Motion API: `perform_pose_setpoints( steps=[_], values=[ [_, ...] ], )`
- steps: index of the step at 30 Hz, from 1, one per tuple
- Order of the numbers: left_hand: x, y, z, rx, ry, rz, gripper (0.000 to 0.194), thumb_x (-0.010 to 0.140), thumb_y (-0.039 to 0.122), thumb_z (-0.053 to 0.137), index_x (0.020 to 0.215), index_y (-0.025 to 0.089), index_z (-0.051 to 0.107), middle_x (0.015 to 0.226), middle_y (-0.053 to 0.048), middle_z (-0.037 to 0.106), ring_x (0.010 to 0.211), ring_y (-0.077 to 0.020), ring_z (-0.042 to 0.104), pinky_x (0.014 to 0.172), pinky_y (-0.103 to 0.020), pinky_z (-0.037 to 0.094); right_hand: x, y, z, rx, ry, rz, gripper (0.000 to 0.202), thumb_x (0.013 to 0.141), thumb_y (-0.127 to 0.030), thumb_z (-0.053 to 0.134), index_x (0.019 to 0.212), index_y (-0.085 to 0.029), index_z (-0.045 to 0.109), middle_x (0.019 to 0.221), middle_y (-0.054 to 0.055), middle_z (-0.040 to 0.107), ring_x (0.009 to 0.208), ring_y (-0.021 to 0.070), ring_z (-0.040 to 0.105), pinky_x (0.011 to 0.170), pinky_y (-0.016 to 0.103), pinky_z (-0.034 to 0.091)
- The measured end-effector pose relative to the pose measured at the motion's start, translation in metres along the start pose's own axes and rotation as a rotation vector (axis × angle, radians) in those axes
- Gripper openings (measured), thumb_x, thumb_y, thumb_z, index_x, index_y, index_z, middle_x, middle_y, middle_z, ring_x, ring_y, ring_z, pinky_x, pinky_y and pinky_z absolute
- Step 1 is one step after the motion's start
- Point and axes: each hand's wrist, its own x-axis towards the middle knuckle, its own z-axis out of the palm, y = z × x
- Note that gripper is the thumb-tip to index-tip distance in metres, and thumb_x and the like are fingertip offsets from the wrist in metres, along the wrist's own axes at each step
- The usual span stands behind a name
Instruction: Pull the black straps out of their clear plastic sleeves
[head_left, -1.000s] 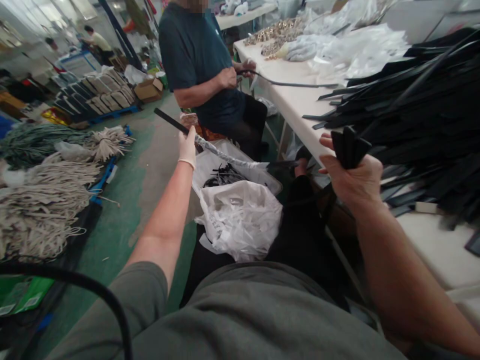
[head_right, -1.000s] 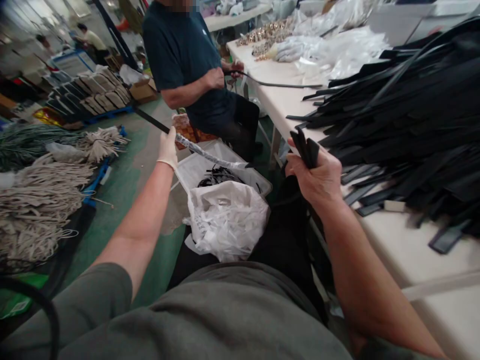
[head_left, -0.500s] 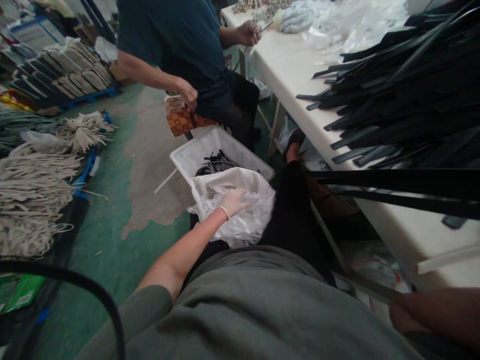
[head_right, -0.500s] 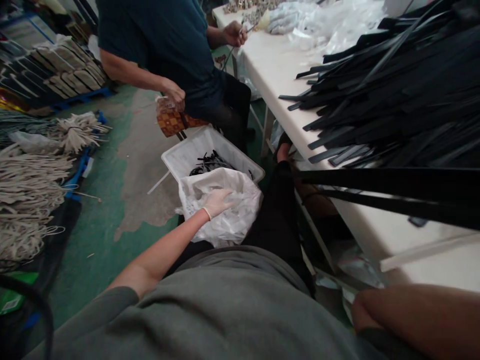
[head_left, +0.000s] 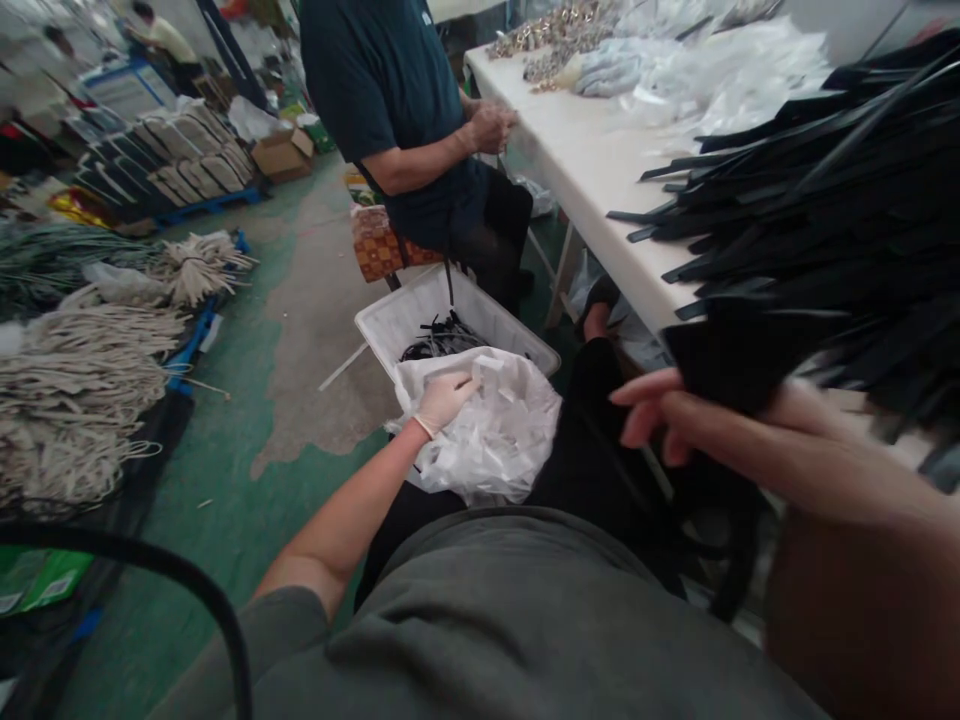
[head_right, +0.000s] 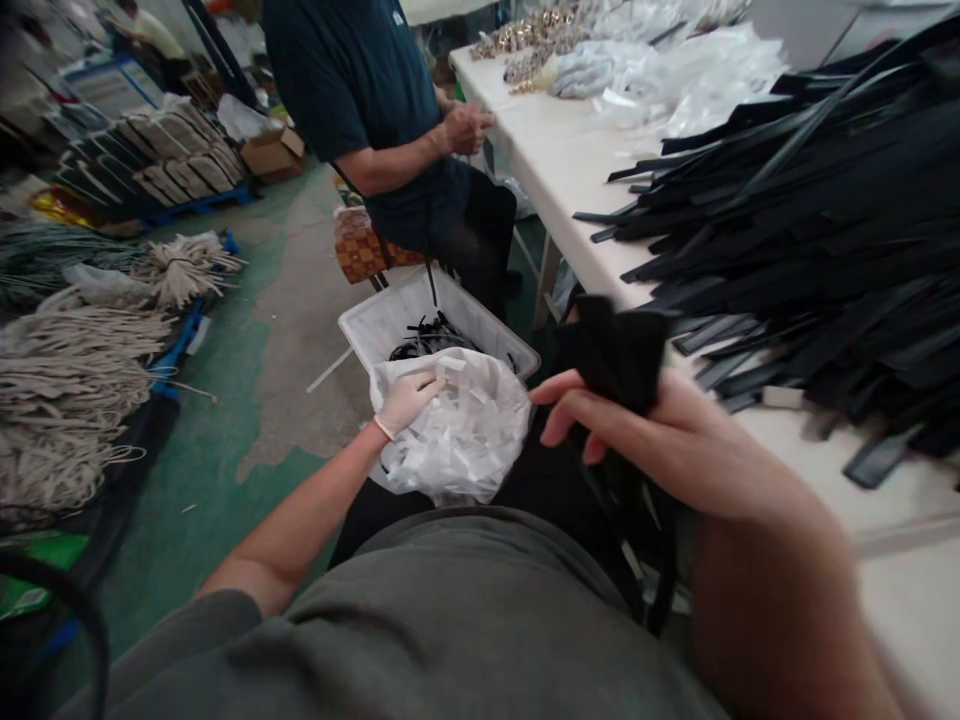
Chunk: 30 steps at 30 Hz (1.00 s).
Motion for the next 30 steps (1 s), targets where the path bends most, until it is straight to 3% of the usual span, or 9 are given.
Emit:
perform_pose_setpoints(
  steps=[2, 5, 8, 11, 16, 19, 21, 24, 30],
  values=[
    [0.002, -0.002, -0.027, -0.053, 0.100, 0.000, 0.039, 0.095, 0.041, 0.044, 0.102, 0.017, 0.073, 0.099, -0.005, 0.074, 0.092, -0.0200, 0.065, 0.083, -0.027, 0.047, 0.022, 0.024, 0.021, 0.007, -0.229, 0.091, 0.041, 0.074, -0.061, 0.071, 0.074, -0.020, 0.078, 0.081, 0.009, 0.074, 0.058, 0.0154, 0.062, 0.042, 0.024, 0.052],
    [0.009, -0.005, -0.061, 0.153, 0.191, -0.015, 0.035, 0.092, 0.038, 0.052, 0.113, 0.017, 0.069, 0.113, -0.009, 0.070, 0.104, -0.0238, 0.063, 0.091, -0.031, 0.044, 0.044, 0.076, 0.050, 0.031, -0.264, 0.274, 0.037, 0.078, -0.052, 0.069, 0.078, -0.015, 0.077, 0.081, 0.010, 0.074, 0.059, 0.0140, 0.059, 0.043, 0.021, 0.051],
    [0.010, 0.000, -0.071, 0.531, 0.218, -0.060, 0.041, 0.081, 0.037, 0.067, 0.115, 0.015, 0.067, 0.118, -0.016, 0.066, 0.113, -0.0326, 0.057, 0.096, -0.040, 0.040, 0.044, 0.116, 0.061, 0.080, -0.233, 0.414, 0.033, 0.080, -0.044, 0.069, 0.095, -0.015, 0.076, 0.072, 0.007, 0.073, 0.049, 0.0096, 0.049, 0.043, 0.021, 0.051],
    [-0.004, 0.017, -0.043, 0.622, 0.073, -0.023, 0.033, 0.086, 0.044, 0.060, 0.097, 0.015, 0.072, 0.102, -0.016, 0.070, 0.105, -0.0326, 0.060, 0.093, -0.042, 0.040, 0.036, 0.129, 0.058, 0.157, -0.194, 0.480, 0.032, 0.081, -0.042, 0.068, 0.098, -0.015, 0.074, 0.075, 0.006, 0.073, 0.044, 0.0062, 0.042, 0.046, 0.022, 0.051],
    [-0.035, 0.044, 0.057, 0.509, -0.405, 0.144, 0.052, 0.080, 0.063, 0.061, 0.089, 0.014, 0.076, 0.090, -0.017, 0.071, 0.093, -0.0312, 0.064, 0.087, -0.040, 0.042, 0.033, 0.128, 0.052, 0.256, -0.155, 0.500, 0.029, 0.079, -0.037, 0.069, 0.097, -0.016, 0.073, 0.073, 0.003, 0.071, 0.042, 0.0042, 0.034, 0.048, 0.021, 0.052],
    [-0.039, 0.041, 0.096, 0.538, -0.487, 0.085, 0.050, 0.076, 0.056, 0.069, 0.095, 0.010, 0.075, 0.097, -0.020, 0.071, 0.099, -0.0343, 0.063, 0.091, -0.042, 0.041, 0.032, 0.133, 0.053, 0.301, -0.153, 0.496, 0.030, 0.079, -0.037, 0.068, 0.099, -0.015, 0.073, 0.075, 0.004, 0.072, 0.042, 0.0037, 0.032, 0.048, 0.021, 0.052],
    [-0.038, 0.035, 0.102, 0.537, -0.520, 0.045, 0.039, 0.081, 0.046, 0.067, 0.095, 0.011, 0.076, 0.098, -0.019, 0.072, 0.098, -0.0324, 0.064, 0.091, -0.040, 0.043, 0.029, 0.138, 0.052, 0.328, -0.164, 0.492, 0.031, 0.079, -0.038, 0.068, 0.101, -0.015, 0.072, 0.077, 0.004, 0.072, 0.042, 0.0035, 0.031, 0.048, 0.022, 0.053],
    [-0.034, 0.025, 0.089, 0.521, -0.526, 0.006, 0.028, 0.088, 0.036, 0.057, 0.095, 0.017, 0.077, 0.099, -0.015, 0.073, 0.096, -0.0280, 0.066, 0.087, -0.036, 0.046, 0.025, 0.146, 0.049, 0.345, -0.159, 0.496, 0.032, 0.081, -0.040, 0.068, 0.101, -0.015, 0.072, 0.078, 0.004, 0.073, 0.041, 0.0033, 0.029, 0.048, 0.022, 0.052],
    [-0.021, 0.015, 0.029, 0.457, -0.376, -0.049, 0.033, 0.093, 0.030, 0.046, 0.111, 0.023, 0.073, 0.111, -0.011, 0.072, 0.104, -0.0254, 0.065, 0.090, -0.033, 0.047, 0.025, 0.155, 0.049, 0.387, -0.110, 0.518, 0.034, 0.085, -0.042, 0.063, 0.103, -0.015, 0.070, 0.081, 0.006, 0.073, 0.041, 0.0032, 0.028, 0.049, 0.023, 0.053]
  ],
)
